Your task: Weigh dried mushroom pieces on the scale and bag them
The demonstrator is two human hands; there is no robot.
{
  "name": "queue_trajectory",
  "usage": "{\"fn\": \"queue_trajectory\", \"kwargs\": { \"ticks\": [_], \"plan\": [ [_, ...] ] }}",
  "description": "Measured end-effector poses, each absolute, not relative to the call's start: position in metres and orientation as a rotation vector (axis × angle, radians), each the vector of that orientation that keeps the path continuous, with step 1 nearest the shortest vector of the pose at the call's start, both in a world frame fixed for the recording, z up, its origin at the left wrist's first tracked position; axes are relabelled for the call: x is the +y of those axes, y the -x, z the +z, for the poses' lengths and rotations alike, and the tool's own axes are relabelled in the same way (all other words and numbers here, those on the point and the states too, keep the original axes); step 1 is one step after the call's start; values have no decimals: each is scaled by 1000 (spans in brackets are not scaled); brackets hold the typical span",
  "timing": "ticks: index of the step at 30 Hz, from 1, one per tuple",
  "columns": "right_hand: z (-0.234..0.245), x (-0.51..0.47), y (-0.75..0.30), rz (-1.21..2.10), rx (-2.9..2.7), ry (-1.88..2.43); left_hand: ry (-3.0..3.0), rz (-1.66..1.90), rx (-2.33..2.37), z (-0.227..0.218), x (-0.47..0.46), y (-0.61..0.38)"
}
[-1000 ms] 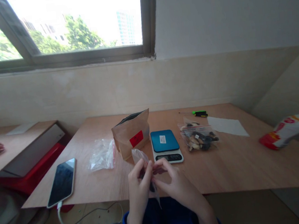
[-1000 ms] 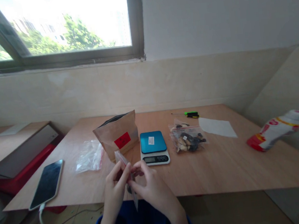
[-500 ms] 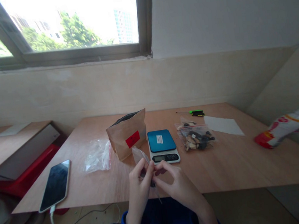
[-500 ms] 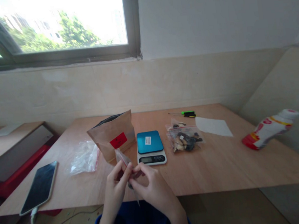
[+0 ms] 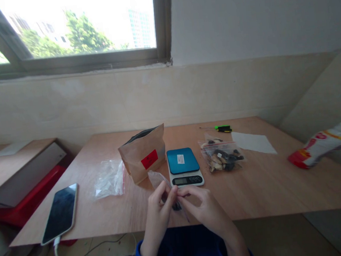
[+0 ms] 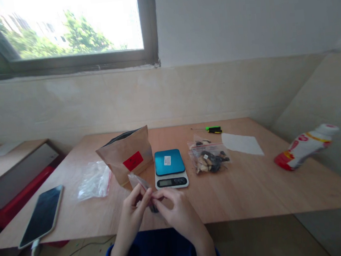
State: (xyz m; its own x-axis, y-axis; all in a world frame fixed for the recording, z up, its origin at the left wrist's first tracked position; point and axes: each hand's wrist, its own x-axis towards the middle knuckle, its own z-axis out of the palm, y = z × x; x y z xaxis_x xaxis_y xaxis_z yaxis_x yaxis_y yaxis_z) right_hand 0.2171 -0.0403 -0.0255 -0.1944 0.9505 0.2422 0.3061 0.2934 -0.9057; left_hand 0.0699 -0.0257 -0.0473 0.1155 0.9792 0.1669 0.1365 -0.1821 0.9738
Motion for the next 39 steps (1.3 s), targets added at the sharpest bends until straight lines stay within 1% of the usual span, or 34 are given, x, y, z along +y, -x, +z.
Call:
{"fn": "queue_trajectory", "kwargs": {
  "ticks": [7,10,15,21,28,33,35,39],
  "plan": [
    [-27,-38,-220,987,-1663,1140,-1530,1153,1136,-49,-25,-65],
    [-30,-36,-222,961,-1671,1168,-1546,1124,1112,-45,-25,-63],
    [-40,-32,-223,726,-1646,1210,-1610,1083,1114,-42,-27,-64],
    [-45,-29,-220,593,-1588,1163,-1739,1082,1104,-46,-27,-67],
    [-55,-25,-211,342,-1656,1067,-1802,1081,1167,-46,-26,-64],
    [-59,-24,-233,112,-1253,1227,-1806,968,1159,-47,-30,-54],
    [-57,-25,-244,164,-1154,1283,-1792,906,1136,-45,-32,-53],
    [-48,-30,-246,401,-954,1265,-1677,831,979,-41,-31,-60]
  ]
}}
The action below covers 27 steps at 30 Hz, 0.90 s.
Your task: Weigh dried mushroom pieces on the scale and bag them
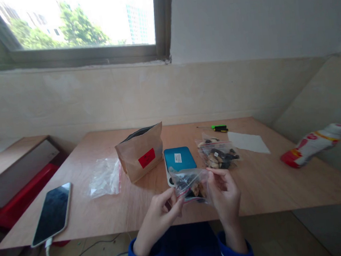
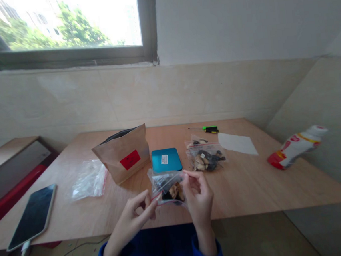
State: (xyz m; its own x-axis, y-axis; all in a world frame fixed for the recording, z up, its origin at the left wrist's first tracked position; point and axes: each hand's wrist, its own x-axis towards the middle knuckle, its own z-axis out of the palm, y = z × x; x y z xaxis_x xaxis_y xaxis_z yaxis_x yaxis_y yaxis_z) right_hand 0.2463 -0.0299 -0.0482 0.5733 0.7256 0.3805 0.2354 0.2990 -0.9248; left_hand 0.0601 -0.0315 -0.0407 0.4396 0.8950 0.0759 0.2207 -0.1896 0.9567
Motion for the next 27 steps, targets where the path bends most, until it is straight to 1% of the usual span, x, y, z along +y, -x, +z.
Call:
{"fn": "queue_trajectory", "kwargs": {
  "ticks": [2,5,7,11,14,19,22,27],
  "plan": [
    [-43,-31,-242,520,-829,1235,-1576,935,910,-42,-28,-64],
    [-36,-32,-238,688,-660,1171,-1312,1253,924,-54,-18,-68],
    [-33,-31,-237,779,-595,1130,-1148,1343,955,-66,-11,-70],
    [-30,-30,-235,945,-575,1068,-954,1113,757,-87,-8,-79],
    [-31,-30,-234,1006,-608,1090,-831,1026,658,-89,-12,-88],
    [-41,-27,-245,919,-847,1223,-725,1196,860,-82,-9,-91],
    [-49,-25,-247,764,-1009,1268,-720,1229,1001,-81,-5,-87],
    [-47,-27,-234,500,-1106,1208,-836,1320,1108,-80,-4,-84]
  ]
}}
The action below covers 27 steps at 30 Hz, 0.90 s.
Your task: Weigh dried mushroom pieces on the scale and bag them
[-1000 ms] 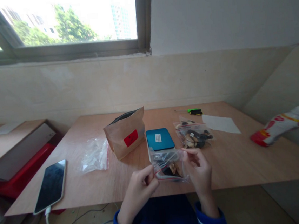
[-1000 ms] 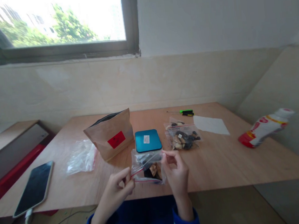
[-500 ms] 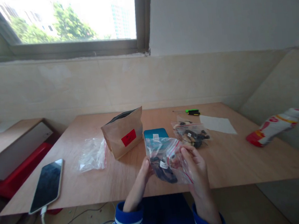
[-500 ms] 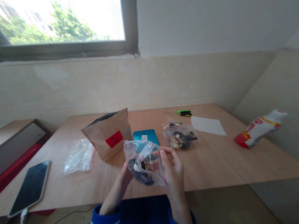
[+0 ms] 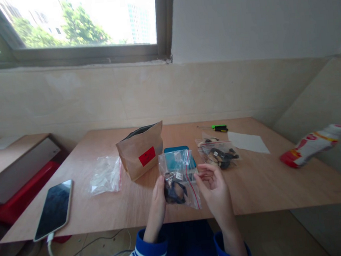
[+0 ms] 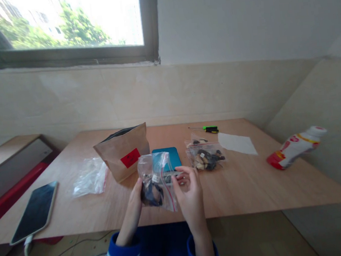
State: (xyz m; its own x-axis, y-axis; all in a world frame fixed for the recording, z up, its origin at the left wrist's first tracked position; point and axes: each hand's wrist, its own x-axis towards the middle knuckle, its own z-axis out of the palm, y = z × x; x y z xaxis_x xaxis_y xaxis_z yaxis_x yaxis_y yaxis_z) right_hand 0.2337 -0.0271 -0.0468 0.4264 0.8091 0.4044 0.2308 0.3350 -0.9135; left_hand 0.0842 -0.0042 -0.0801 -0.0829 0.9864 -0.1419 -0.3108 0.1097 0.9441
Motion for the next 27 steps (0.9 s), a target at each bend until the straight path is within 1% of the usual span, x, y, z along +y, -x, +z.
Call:
{"fn": "queue_trajectory", "kwargs": {
  "ticks": [3,7,9,14,21,27],
  "plan": [
    [-44,-31,-225,509,-1246,1152,-897,1327,1122,-75,-7,-86],
    [-49,-32,-222,788,-1263,1200,-925,1307,1146,-71,-11,-86],
    [-52,-31,-224,857,-1280,1237,-955,1313,1158,-71,-11,-84],
    [-57,-27,-230,804,-1438,1268,-970,1395,1217,-72,-7,-81],
    [-54,-31,-228,890,-1595,1308,-1011,1397,1209,-74,-7,-81],
    [-50,-33,-226,943,-1625,1238,-1066,1382,1195,-78,-8,-80]
  ]
}}
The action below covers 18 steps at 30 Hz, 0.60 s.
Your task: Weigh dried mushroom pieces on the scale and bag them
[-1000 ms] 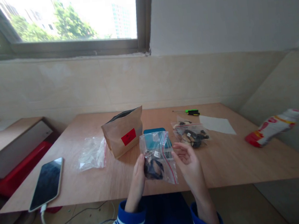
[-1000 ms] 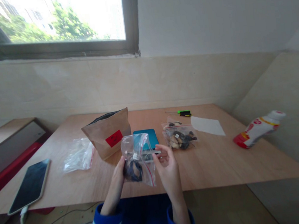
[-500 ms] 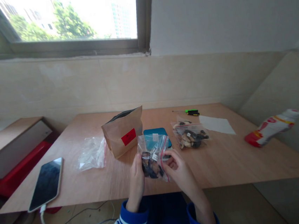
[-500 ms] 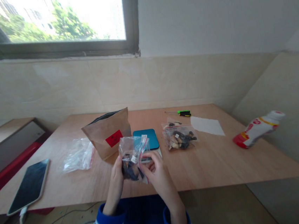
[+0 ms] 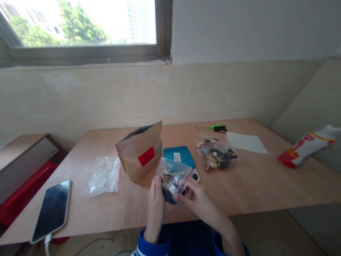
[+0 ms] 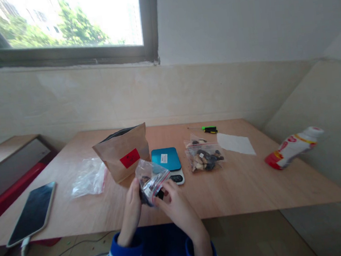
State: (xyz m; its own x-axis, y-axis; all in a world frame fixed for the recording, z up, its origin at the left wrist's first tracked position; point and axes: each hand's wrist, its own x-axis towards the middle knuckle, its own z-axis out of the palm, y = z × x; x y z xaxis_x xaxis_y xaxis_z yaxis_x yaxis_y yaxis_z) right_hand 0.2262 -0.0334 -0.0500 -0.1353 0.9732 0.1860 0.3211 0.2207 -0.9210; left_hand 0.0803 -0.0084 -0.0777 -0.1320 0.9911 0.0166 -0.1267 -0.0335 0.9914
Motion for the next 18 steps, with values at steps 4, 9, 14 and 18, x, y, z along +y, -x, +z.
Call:
{"fn": "queue_trajectory", "kwargs": {
  "ticks": [4,9,14,18],
  "plan": [
    [-46,-36,-225,927,-1669,1310,-1031,1397,1193,-77,-7,-78],
    [-52,-35,-225,908,-1631,1317,-968,1403,1206,-76,-4,-76],
    [-58,-31,-224,995,-1520,1272,-876,1412,1218,-77,-3,-76],
    [-50,-30,-223,954,-1454,1290,-748,1403,1120,-84,2,-77]
  ]
}}
